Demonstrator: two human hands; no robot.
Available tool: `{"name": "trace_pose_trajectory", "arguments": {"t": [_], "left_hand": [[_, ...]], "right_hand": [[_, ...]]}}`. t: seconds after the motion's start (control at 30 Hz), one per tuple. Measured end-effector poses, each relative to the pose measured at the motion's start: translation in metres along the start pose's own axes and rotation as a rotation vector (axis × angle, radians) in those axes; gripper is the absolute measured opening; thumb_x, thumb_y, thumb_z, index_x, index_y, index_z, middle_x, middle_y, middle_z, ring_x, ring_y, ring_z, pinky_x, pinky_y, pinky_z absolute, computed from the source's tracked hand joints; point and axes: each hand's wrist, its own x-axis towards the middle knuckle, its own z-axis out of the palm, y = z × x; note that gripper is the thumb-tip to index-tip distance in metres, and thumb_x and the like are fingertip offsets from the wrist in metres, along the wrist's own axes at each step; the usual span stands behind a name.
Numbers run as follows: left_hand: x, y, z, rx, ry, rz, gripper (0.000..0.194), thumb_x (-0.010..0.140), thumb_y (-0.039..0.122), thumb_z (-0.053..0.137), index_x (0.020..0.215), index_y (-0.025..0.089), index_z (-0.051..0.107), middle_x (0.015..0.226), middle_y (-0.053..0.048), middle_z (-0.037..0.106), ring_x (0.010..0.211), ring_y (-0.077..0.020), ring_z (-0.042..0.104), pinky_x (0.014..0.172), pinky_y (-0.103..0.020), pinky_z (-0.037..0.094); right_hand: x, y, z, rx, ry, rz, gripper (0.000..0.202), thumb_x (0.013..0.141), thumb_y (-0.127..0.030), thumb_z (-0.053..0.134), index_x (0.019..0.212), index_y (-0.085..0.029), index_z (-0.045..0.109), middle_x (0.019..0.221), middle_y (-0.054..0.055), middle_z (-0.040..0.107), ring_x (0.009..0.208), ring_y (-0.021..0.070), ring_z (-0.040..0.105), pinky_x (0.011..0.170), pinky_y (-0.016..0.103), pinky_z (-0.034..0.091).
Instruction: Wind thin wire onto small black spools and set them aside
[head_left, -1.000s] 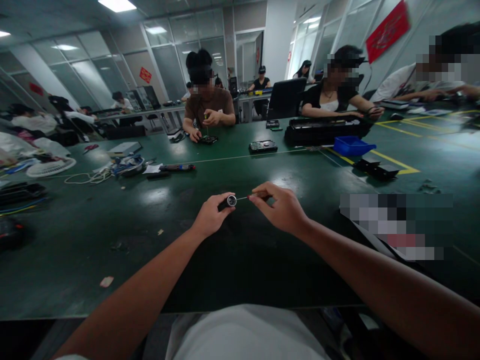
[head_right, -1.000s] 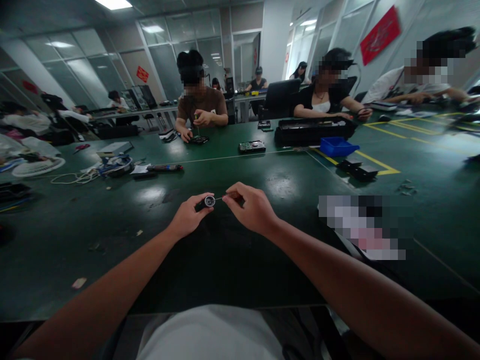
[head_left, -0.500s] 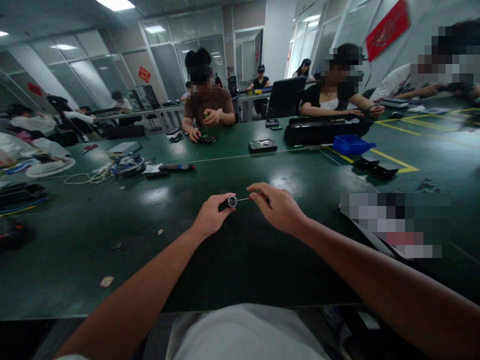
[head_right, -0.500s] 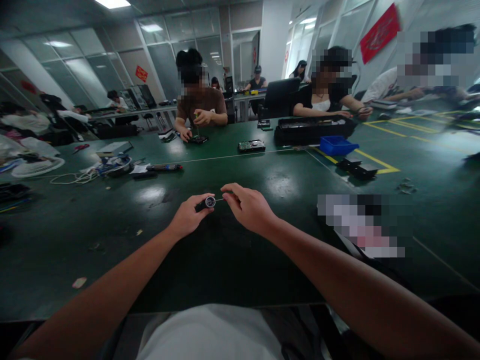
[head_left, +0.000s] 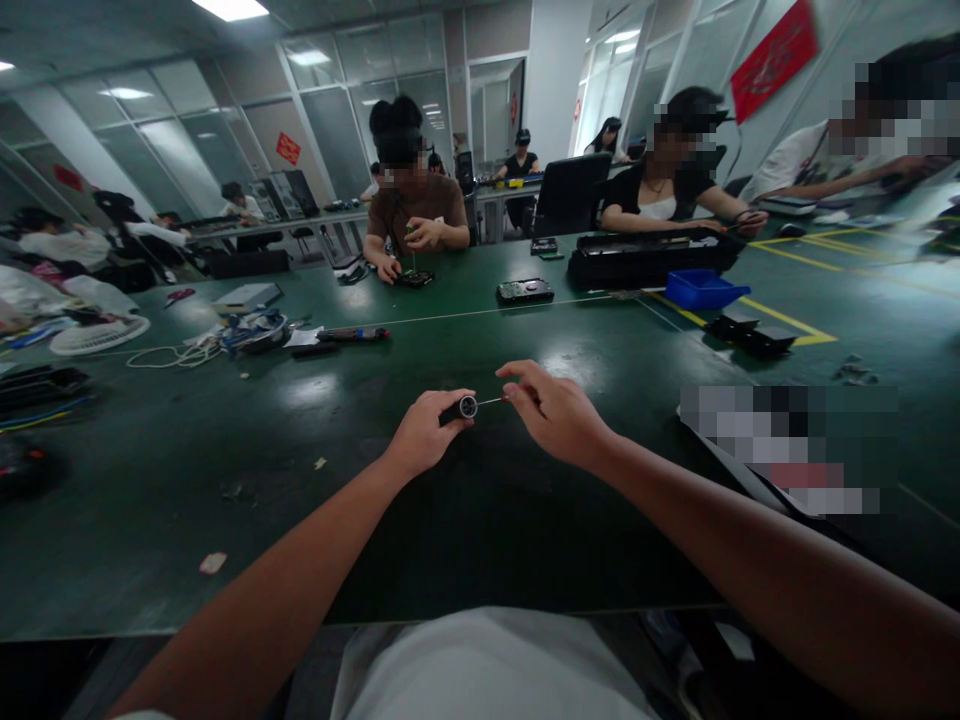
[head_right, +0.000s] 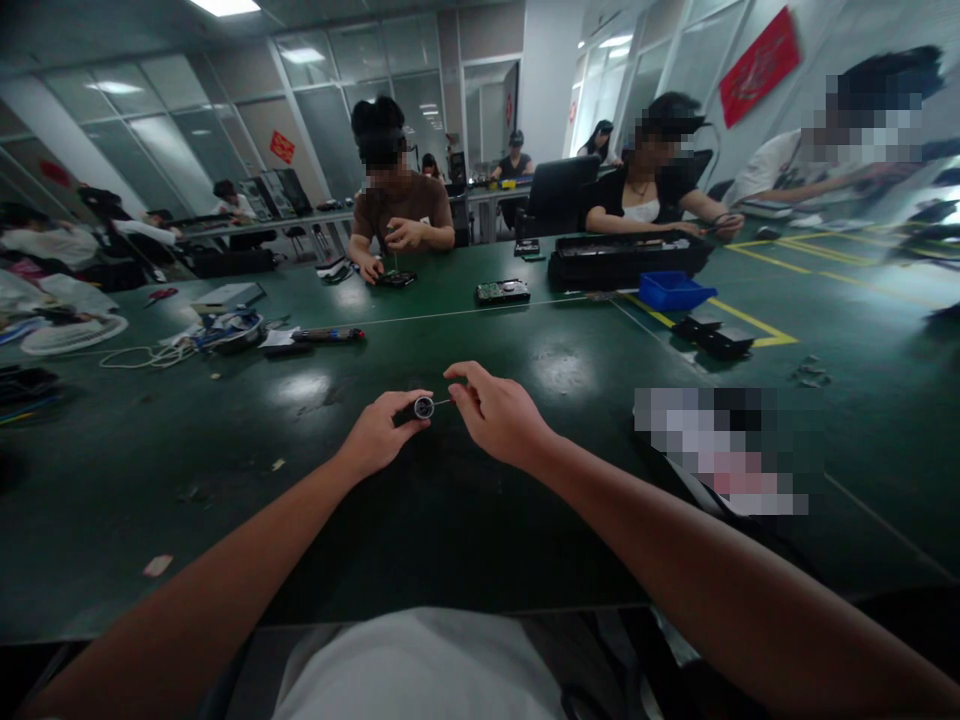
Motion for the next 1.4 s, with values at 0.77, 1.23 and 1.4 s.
{"name": "trace_pose_trajectory", "arguments": {"t": [0.77, 1.23, 1.4], "left_hand": [[0.001, 0.004, -0.003, 0.079, 0.045, 0.029, 0.04, 0.086, 0.018, 0.069, 0.126, 0.025, 0.063, 0.12, -0.004, 0.068, 0.114, -0.0222, 0.058, 0.103, -0.04, 0.043], [0.001, 0.01, -0.005, 0.047, 0.026, -0.031, 0.04, 0.087, 0.023, 0.068, 0.127, 0.025, 0.064, 0.122, -0.005, 0.067, 0.115, -0.024, 0.058, 0.103, -0.041, 0.044], [0.0, 0.011, -0.006, 0.048, 0.024, -0.059, 0.039, 0.087, 0.024, 0.068, 0.125, 0.026, 0.065, 0.119, -0.005, 0.068, 0.111, -0.0241, 0.06, 0.102, -0.041, 0.045]], "right_hand": [[0.011, 0.02, 0.017, 0.912, 0.157, 0.515, 0.021, 0.089, -0.04, 0.059, 0.087, -0.019, 0.062, 0.079, 0.003, 0.065, 0.072, 0.0167, 0.063, 0.075, 0.037, 0.056], [0.008, 0.022, 0.022, 0.618, 0.194, 0.316, 0.026, 0.091, -0.044, 0.058, 0.095, -0.018, 0.062, 0.08, 0.003, 0.067, 0.071, 0.0163, 0.066, 0.075, 0.037, 0.056], [0.007, 0.015, 0.014, 0.493, 0.182, 0.286, 0.029, 0.092, -0.045, 0.057, 0.092, -0.018, 0.065, 0.074, 0.003, 0.07, 0.067, 0.0159, 0.066, 0.065, 0.03, 0.052]]}}
